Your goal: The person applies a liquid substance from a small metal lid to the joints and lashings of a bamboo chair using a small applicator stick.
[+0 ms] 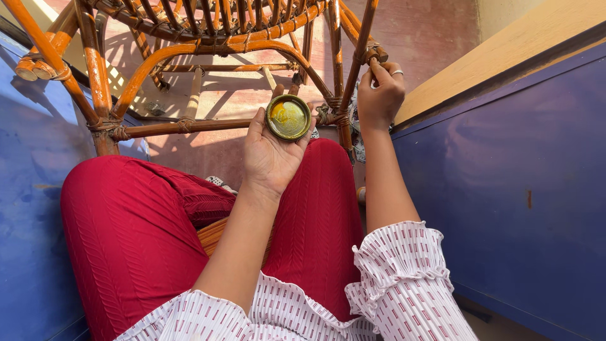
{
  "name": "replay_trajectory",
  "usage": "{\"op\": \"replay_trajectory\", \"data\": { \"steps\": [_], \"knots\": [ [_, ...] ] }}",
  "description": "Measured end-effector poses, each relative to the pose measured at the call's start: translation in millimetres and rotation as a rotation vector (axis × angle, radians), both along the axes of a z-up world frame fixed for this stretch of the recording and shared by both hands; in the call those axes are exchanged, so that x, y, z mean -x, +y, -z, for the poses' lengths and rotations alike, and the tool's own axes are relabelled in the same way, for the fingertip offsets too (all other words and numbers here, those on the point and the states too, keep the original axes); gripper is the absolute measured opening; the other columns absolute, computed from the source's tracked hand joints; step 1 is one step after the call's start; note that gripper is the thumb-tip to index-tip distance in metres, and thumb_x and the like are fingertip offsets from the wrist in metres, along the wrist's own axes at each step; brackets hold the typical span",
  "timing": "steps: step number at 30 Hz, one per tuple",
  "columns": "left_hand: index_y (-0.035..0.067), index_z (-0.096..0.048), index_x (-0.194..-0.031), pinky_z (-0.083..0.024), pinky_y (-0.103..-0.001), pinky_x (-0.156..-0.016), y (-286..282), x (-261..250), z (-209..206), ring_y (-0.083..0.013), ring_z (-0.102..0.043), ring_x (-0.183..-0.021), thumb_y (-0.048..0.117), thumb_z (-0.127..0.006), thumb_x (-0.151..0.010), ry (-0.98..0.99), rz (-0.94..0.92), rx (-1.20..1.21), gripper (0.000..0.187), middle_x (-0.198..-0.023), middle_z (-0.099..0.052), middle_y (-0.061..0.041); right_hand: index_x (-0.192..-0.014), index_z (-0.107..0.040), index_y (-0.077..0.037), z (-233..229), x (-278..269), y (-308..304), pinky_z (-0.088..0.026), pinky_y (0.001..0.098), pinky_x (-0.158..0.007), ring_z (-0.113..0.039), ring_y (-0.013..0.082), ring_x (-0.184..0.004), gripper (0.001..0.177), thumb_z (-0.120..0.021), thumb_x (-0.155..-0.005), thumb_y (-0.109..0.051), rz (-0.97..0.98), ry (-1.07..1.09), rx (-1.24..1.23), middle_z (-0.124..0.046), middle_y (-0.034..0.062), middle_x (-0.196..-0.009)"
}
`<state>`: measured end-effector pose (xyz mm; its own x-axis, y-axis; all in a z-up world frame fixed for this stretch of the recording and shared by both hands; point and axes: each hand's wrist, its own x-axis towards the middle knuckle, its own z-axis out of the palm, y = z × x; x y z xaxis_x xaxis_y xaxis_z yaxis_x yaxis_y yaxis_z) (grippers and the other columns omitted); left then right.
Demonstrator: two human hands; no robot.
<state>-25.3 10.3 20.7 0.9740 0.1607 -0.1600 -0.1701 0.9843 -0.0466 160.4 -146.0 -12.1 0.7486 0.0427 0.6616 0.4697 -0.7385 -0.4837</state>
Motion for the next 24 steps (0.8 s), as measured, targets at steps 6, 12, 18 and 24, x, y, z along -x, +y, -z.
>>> {"op": "replay_trajectory", "data": {
  "steps": [6,12,18,24],
  "knots": [
    [0.011,-0.053,-0.146,-0.046,-0.050,-0.114,-4.8,-0.5,2.7,-0.0338,-0.055,-0.136,0.033,-0.035,-0.111,-0.001,0.017,0.006,0.044,-0.148,-0.057,-0.012,-0.097,-0.080,0.000,0.7,-0.5,6.5,-0.056,0.0342,-0.064,-0.070,0.0207,-0.072,0.010,-0.074,-0.089,-0.001,0.060,0.014,0.011,-0.071,0.0105,-0.092],
    [0.011,-0.053,-0.145,-0.045,-0.051,-0.115,-2.5,-3.2,1.4,-0.0348,-0.054,-0.136,0.034,-0.034,-0.112,0.014,0.011,0.003,0.045,-0.147,-0.056,-0.012,-0.096,-0.081,-0.001,-0.3,-5.9,13.8,-0.059,0.0314,-0.065,-0.075,0.0170,-0.073,0.015,-0.073,-0.085,-0.007,0.115,0.164,-0.296,-0.074,0.0070,-0.089],
    [0.010,-0.053,-0.145,-0.045,-0.050,-0.116,0.2,-3.1,0.6,-0.0366,-0.054,-0.136,0.035,-0.036,-0.112,0.022,0.003,0.008,0.045,-0.147,-0.057,-0.013,-0.095,-0.082,-0.001,-5.6,-3.3,15.1,-0.056,0.0325,-0.063,-0.072,0.0185,-0.070,0.014,-0.075,-0.084,-0.005,0.140,0.130,-0.179,-0.072,0.0089,-0.087],
    [0.010,-0.054,-0.145,-0.046,-0.051,-0.115,-4.3,-0.5,3.1,-0.0342,-0.054,-0.136,0.033,-0.036,-0.112,-0.018,0.020,0.012,0.044,-0.147,-0.056,-0.012,-0.092,-0.080,0.001,4.9,-2.9,9.5,-0.059,0.0286,-0.065,-0.071,0.0139,-0.072,0.010,-0.075,-0.084,-0.002,-0.004,0.072,-0.237,-0.071,0.0068,-0.090]
  ]
}}
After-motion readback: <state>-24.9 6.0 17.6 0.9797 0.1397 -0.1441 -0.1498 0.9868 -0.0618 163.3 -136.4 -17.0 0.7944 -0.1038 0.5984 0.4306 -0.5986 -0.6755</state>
